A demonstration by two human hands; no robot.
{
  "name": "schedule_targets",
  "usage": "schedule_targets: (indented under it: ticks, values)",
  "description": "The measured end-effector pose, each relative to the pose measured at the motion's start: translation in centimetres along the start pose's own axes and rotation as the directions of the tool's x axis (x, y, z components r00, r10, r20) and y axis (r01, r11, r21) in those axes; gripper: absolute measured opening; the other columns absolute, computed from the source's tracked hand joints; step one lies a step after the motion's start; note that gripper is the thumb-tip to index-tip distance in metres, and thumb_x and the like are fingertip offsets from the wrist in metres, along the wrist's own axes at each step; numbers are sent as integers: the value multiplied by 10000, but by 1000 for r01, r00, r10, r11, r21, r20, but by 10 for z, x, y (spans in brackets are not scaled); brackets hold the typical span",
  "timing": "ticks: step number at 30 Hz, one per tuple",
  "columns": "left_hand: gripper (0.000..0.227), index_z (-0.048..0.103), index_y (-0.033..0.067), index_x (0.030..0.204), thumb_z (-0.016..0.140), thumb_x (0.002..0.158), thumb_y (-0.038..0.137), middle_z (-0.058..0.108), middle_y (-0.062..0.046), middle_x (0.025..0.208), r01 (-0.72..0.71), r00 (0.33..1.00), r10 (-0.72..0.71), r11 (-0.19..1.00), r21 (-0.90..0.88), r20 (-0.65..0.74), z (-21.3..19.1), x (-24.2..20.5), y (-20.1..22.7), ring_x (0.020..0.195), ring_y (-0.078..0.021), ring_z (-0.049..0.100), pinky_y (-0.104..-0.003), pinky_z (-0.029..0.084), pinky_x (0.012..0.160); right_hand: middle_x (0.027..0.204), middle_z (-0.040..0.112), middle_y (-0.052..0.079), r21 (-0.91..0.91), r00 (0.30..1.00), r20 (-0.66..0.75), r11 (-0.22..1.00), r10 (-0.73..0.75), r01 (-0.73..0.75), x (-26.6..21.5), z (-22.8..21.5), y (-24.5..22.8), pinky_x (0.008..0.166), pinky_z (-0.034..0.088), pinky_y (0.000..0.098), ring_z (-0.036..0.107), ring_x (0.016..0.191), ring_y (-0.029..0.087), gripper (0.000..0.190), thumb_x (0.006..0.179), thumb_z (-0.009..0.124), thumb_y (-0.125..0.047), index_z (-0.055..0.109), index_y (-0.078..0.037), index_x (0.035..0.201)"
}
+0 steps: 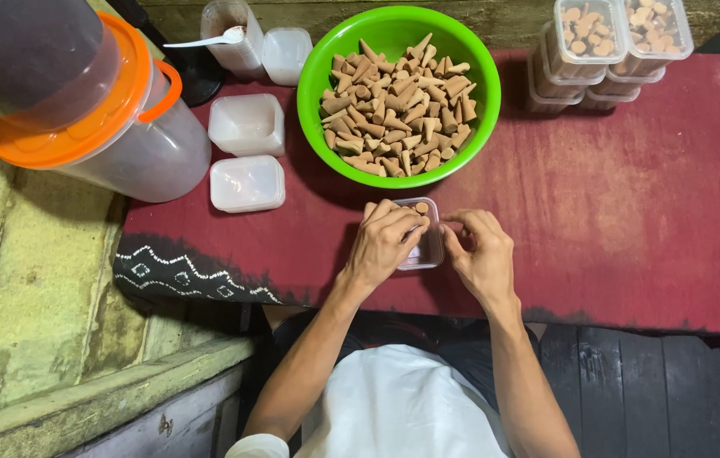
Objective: The person picks small brown clay pieces from a green bowl and places them one by one into a small clear plastic container. The hands repeatedly reach into the bowl, select pieces, and transfer them to the container on the table.
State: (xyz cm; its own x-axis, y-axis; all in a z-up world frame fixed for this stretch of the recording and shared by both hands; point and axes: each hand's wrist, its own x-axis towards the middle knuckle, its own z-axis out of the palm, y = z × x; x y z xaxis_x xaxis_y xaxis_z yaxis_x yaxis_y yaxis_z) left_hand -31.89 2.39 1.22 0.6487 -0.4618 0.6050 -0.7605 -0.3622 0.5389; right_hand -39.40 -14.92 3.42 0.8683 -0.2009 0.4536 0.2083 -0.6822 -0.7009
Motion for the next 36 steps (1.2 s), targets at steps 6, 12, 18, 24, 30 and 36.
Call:
schedule_targets:
  ticks: [6, 12, 18, 24, 30, 36]
  values:
    - [29, 735, 140, 923, 710, 931, 128, 725, -7, 910, -89, 995, 84, 992, 89, 59, 9, -3, -5, 928, -204, 641, -329, 466, 830, 954, 745, 58, 5, 999, 14, 999, 35, -35, -4, 7, 9, 679, 539, 358, 633, 726, 228, 132, 888, 794, -96, 788, -136, 1013]
    - [48, 715, 124, 876, 713, 922, 137, 692, -33, 847, -128, 991, 119, 978, 166, 64, 15, -1, -9, 886, -212, 632, -341, 465, 813, 954, 745, 67, 4, 999, 28, 999, 46, -47, -3, 7, 8, 675, 542, 374, 645, 740, 251, 108, 899, 785, -101, 785, -134, 1002]
    - [97, 696, 132, 864, 672, 947, 177, 662, -31, 811, -153, 984, 131, 968, 201, 117, 18, 0, -14, 859, -208, 609, -349, 451, 802, 945, 744, 65, -2, 997, 36, 998, 61, -61, -4, 8, 8, 684, 550, 377, 657, 762, 263, 103, 902, 781, -117, 784, -138, 1003]
    - [122, 684, 129, 839, 663, 947, 183, 651, -40, 783, -159, 981, 126, 958, 240, 146, 22, 0, -17, 843, -214, 602, -355, 444, 799, 914, 743, 61, 5, 997, 43, 998, 65, -65, -4, 8, 6, 675, 554, 373, 663, 750, 265, 73, 910, 782, -131, 783, -133, 983]
    - [147, 666, 139, 821, 655, 949, 210, 629, -43, 759, -158, 980, 120, 953, 257, 159, 24, 1, -21, 827, -221, 587, -361, 434, 801, 906, 732, 70, 0, 997, 48, 998, 61, -61, -4, 8, 6, 670, 552, 380, 656, 738, 258, 80, 910, 782, -134, 774, -123, 989]
    - [153, 670, 144, 811, 646, 946, 213, 619, -30, 734, -157, 980, 115, 949, 272, 162, 31, 0, -25, 804, -213, 583, -357, 430, 792, 899, 733, 60, 1, 996, 50, 997, 72, -73, -6, 8, 8, 668, 553, 374, 663, 733, 255, 71, 920, 779, -160, 779, -135, 987]
